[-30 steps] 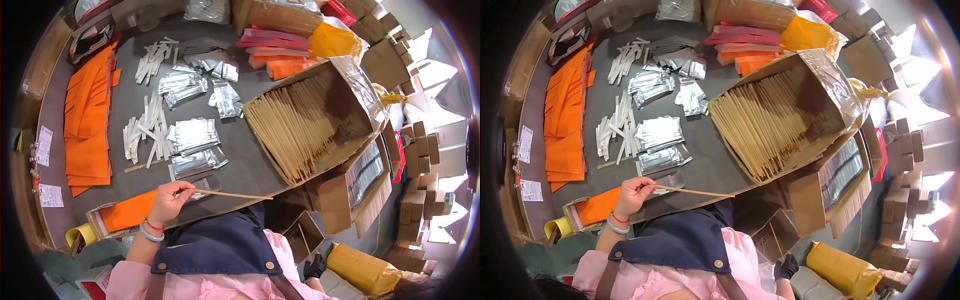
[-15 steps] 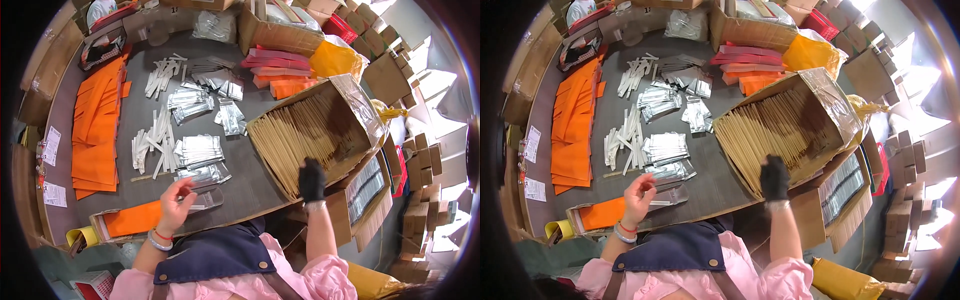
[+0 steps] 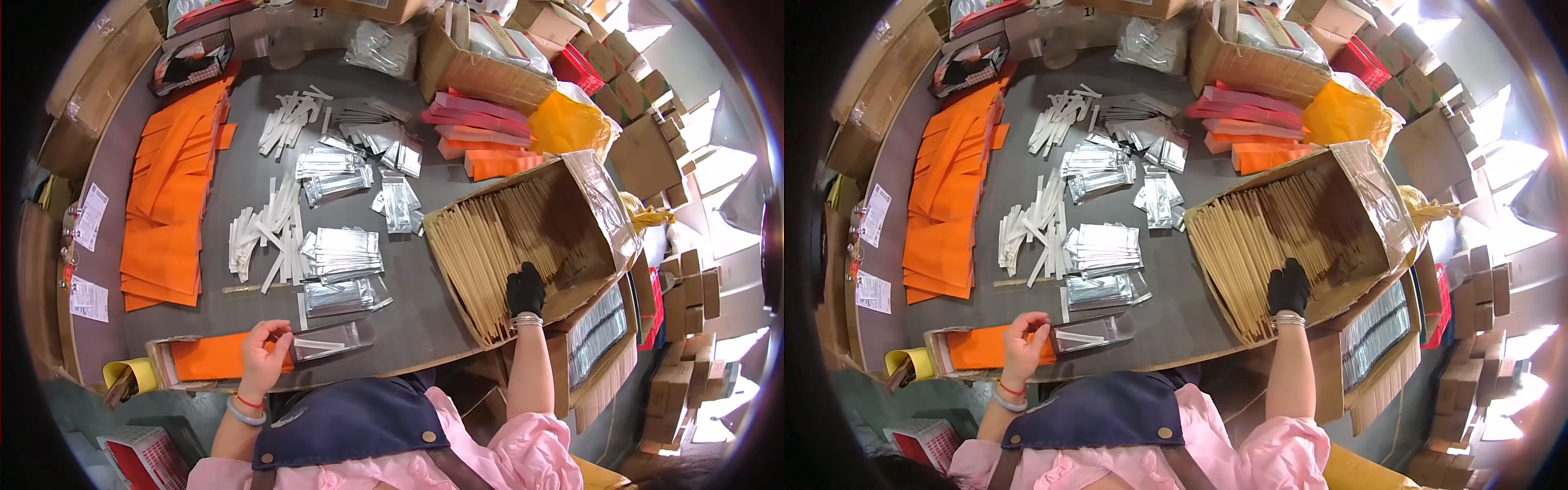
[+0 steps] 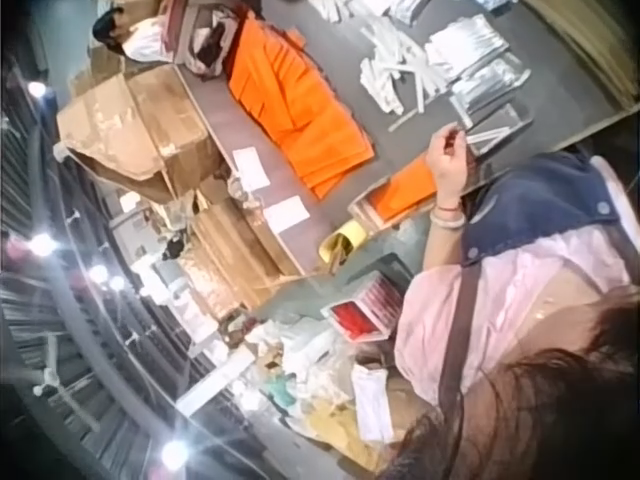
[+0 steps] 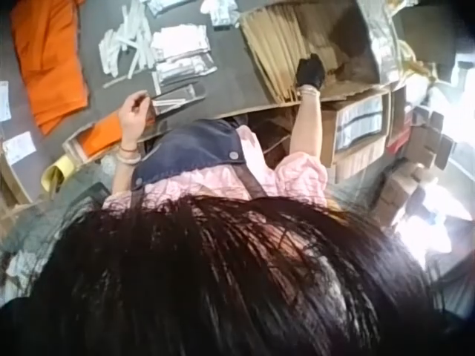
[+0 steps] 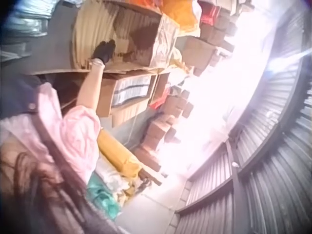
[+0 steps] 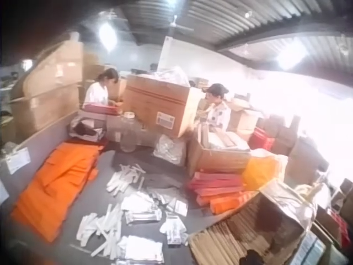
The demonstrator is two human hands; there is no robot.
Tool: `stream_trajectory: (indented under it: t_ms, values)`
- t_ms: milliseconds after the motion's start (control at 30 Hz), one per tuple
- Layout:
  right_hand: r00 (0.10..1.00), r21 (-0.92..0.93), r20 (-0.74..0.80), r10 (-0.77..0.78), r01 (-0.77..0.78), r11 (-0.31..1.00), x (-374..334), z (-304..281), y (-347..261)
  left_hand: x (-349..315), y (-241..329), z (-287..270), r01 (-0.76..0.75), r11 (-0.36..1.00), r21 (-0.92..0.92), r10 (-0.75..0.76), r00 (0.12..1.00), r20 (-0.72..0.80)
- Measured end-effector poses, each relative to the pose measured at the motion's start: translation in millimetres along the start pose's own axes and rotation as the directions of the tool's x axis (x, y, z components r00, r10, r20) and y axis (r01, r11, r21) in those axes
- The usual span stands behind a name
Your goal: Packing wooden sticks into small plastic bags at a warehouse workstation.
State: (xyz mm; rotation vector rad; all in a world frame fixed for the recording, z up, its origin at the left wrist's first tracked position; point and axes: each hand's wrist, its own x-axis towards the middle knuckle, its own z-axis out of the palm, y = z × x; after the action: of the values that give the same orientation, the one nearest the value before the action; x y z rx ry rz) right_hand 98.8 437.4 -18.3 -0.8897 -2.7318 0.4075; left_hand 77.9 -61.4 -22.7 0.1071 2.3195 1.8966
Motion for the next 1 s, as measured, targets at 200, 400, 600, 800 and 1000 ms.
stream_trajectory:
  t_ms: [200,400,600,800,1000]
  values:
    - [0.995,0.301,0.01,-0.101,0.093,0.949,-18.1,-34.3,-55.7,-9.2,3.0,-31.0,-0.236,0.781,0.578,0.172,0.971,0.164]
    - [0.626,0.396,0.371,-0.686,0.561,0.727,-103.1,1.8,-145.4,-8.9,-8.3,-27.1,-0.38,0.609,0.696,0.173,0.92,0.351]
    - [0.45,0.25,0.485,-0.75,0.751,0.611,-127.8,47.6,-164.5,-11.4,-13.9,-27.8,-0.415,0.643,0.644,0.23,0.906,0.355]
    - [0.365,0.753,0.236,-0.901,0.517,0.407,-159.3,80.4,-209.5,-6.1,-7.9,6.3,-0.459,0.677,0.575,0.276,0.883,0.381]
    - [0.738,0.504,0.246,-0.628,0.457,0.733,-150.0,97.0,-156.4,-0.6,0.4,13.4,-0.475,0.575,0.666,0.267,0.879,0.396]
